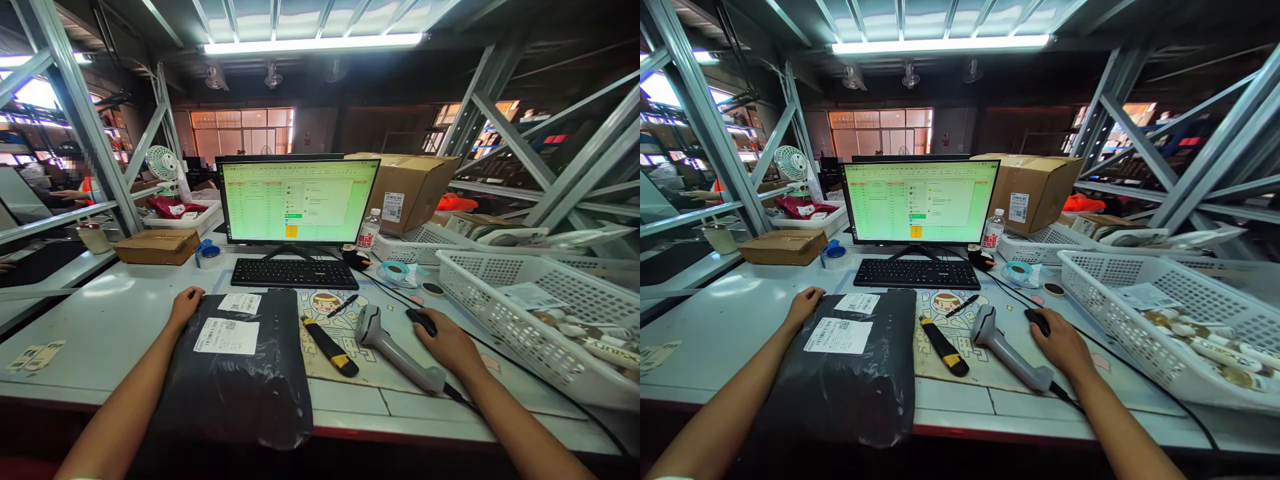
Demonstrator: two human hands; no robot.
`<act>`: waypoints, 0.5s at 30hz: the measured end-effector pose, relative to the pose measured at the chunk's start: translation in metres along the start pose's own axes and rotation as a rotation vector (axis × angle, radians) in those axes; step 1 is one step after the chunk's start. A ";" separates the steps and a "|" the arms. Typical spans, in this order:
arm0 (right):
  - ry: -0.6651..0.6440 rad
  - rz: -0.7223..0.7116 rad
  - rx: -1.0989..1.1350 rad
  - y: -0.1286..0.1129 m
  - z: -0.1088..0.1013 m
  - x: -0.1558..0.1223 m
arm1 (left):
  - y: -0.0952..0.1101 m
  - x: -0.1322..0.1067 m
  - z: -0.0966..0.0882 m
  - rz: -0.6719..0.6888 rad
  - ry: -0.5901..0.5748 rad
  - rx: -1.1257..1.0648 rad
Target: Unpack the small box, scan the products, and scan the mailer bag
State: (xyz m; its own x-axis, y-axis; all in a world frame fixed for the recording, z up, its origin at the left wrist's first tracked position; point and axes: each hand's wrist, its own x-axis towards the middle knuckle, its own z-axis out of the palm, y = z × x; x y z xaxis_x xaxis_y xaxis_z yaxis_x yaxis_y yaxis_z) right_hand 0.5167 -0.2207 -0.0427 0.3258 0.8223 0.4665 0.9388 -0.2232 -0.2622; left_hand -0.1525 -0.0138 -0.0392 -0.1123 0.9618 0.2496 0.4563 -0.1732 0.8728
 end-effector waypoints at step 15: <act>0.003 -0.024 0.017 0.002 0.001 0.001 | -0.007 0.003 0.002 -0.004 -0.013 -0.011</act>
State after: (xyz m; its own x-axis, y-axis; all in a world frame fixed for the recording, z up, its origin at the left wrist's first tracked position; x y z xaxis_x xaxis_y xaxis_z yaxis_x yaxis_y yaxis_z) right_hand 0.5187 -0.2201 -0.0433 0.3036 0.8255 0.4757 0.9444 -0.1944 -0.2653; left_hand -0.1545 -0.0097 -0.0453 -0.1024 0.9653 0.2402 0.4458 -0.1713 0.8786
